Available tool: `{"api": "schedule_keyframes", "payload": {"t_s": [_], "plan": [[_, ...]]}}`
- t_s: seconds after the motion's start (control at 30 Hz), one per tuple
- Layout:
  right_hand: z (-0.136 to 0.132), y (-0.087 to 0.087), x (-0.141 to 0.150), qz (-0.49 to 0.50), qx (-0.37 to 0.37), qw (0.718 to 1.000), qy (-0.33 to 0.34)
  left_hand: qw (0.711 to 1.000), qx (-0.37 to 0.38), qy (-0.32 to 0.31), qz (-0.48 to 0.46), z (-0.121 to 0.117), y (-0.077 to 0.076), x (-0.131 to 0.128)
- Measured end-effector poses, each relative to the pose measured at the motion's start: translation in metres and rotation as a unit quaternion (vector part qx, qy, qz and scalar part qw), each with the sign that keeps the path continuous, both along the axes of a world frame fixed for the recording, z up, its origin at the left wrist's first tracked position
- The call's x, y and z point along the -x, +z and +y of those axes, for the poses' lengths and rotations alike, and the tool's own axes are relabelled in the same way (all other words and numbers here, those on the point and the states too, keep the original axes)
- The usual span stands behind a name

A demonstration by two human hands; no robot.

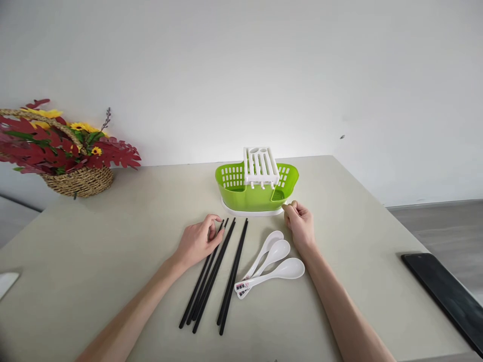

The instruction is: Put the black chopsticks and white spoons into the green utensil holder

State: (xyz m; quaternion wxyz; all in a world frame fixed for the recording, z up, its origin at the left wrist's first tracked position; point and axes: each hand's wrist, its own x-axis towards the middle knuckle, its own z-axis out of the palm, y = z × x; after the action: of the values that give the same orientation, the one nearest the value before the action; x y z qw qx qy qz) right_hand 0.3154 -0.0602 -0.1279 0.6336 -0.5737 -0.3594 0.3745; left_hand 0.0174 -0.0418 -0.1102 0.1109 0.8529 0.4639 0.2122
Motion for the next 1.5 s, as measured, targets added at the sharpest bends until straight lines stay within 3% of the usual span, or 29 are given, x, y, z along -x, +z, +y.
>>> {"api": "schedule_keyframes", "payload": {"t_s": [0.63,1.5], "plan": [[-0.0003,-0.0003,0.0008,0.002,0.007,1.000,-0.004,1.000,0.022,-0.013,-0.007,-0.0012,0.0040,0.0001],[-0.0005,-0.0002,-0.0020,0.095,-0.033,0.995,-0.016,1.000,0.014,-0.003,-0.006,-0.0059,-0.0022,0.0021]]}}
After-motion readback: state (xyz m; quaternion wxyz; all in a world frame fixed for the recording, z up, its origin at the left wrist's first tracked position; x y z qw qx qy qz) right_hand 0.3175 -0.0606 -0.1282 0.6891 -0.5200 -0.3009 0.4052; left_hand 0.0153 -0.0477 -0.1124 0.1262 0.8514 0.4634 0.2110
